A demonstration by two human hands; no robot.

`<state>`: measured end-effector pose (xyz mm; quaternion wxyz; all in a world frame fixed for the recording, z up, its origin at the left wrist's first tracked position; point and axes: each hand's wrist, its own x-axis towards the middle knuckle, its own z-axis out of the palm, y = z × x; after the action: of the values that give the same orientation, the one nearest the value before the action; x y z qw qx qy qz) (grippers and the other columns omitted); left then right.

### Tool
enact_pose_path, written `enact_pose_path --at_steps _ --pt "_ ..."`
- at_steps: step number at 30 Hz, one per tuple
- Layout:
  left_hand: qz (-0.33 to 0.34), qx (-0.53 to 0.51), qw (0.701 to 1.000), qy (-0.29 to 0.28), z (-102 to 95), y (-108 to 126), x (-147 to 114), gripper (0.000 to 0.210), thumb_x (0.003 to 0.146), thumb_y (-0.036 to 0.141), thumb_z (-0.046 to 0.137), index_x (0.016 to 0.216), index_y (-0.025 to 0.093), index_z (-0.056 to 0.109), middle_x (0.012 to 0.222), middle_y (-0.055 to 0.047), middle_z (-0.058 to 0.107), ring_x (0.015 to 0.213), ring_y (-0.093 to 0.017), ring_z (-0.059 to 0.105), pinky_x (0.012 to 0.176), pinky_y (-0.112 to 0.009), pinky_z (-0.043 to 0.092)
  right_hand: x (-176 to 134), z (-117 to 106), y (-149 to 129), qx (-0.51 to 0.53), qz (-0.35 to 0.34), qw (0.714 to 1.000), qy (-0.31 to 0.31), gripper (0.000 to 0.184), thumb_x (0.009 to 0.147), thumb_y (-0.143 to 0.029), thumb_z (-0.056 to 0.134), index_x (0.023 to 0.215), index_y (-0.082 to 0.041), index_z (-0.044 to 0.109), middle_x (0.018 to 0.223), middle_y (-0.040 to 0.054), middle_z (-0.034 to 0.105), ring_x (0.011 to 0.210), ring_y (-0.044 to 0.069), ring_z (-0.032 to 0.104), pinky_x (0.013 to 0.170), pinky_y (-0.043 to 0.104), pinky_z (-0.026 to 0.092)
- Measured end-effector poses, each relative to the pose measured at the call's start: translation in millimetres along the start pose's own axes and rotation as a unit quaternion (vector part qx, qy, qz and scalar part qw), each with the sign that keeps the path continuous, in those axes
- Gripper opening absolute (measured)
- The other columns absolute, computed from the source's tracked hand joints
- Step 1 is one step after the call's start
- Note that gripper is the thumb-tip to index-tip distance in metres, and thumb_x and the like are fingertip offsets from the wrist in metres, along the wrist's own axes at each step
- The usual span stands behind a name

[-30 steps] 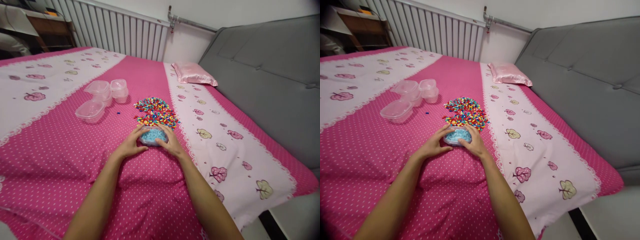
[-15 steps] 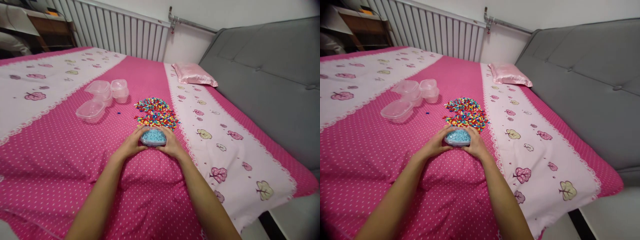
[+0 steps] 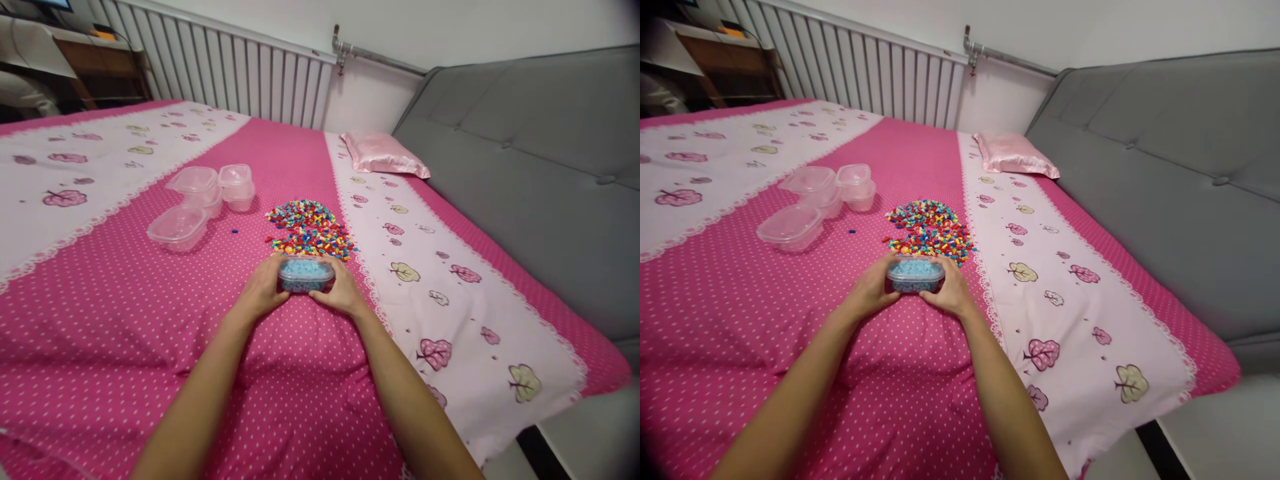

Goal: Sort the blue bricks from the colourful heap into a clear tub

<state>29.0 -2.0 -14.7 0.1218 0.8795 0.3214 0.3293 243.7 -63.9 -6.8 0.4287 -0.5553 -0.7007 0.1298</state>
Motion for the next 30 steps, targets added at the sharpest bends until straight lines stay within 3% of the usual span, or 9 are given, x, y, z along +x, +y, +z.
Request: enact_pose_path --at_steps 3,9,14,19,26,30 --pt "0.007 -0.004 1.000 0.016 0.7 -0.7 1.2 0.062 0.067 0.016 0.062 0.126 0.014 0.042 0.144 -0.021 0.043 0.133 -0.032 0.042 0.107 -0.048 0.039 0.1 4.7 5.7 0.000 0.003 1.000 0.014 0.069 0.057 -0.034 0.078 0.118 -0.018 0.049 0.127 0.0153 0.053 0.121 0.029 0.050 0.103 0.047 0.042" --pt "0.008 -0.044 0.998 0.037 -2.6 0.0 4.2 0.059 0.065 0.020 0.066 0.121 0.018 0.047 0.124 -0.012 0.061 0.113 -0.026 0.060 0.096 -0.040 0.048 -1.1 9.8 7.9 0.006 0.031 0.999 0.018 0.075 0.059 -0.034 0.078 0.124 -0.020 0.044 0.122 0.0115 0.057 0.112 0.027 0.057 0.094 0.043 0.048" --pt "0.003 -0.072 0.996 0.046 -7.1 -0.8 5.1 0.055 0.070 0.029 0.069 0.120 0.018 0.050 0.117 -0.012 0.065 0.108 -0.026 0.062 0.094 -0.040 0.049 -0.1 7.2 2.7 -0.041 0.030 0.998 0.044 0.064 0.065 -0.036 0.075 0.122 -0.021 0.050 0.120 0.0105 0.062 0.107 0.027 0.061 0.089 0.042 0.051" --pt "-0.008 -0.090 0.995 0.039 -12.0 -1.8 4.3 0.063 0.071 0.041 0.072 0.126 0.018 0.051 0.118 -0.011 0.065 0.109 -0.027 0.062 0.096 -0.042 0.048 1.8 -1.0 0.1 -0.054 0.004 0.997 0.057 0.061 0.063 -0.043 0.077 0.116 -0.021 0.056 0.113 0.0098 0.066 0.104 0.028 0.062 0.090 0.042 0.050" --pt "-0.059 -0.110 0.992 0.038 -22.0 0.4 1.1 0.073 0.060 0.049 0.080 0.120 0.015 0.056 0.116 -0.013 0.066 0.108 -0.031 0.062 0.098 -0.046 0.047 3.0 -6.6 -8.6 0.037 0.007 0.999 0.023 0.063 0.056 -0.048 0.083 0.106 -0.020 0.058 0.105 0.0082 0.068 0.094 0.025 0.065 0.086 0.039 0.051" --pt "-0.094 -0.226 0.969 0.045 -23.8 2.1 -2.4 0.077 0.056 0.050 0.082 0.119 0.016 0.055 0.114 -0.014 0.066 0.106 -0.031 0.063 0.094 -0.048 0.050 2.2 -7.5 -20.2 0.131 0.001 0.991 -0.018 0.072 0.057 -0.043 0.084 0.118 -0.022 0.052 0.118 0.0076 0.064 0.107 0.024 0.062 0.095 0.038 0.049"
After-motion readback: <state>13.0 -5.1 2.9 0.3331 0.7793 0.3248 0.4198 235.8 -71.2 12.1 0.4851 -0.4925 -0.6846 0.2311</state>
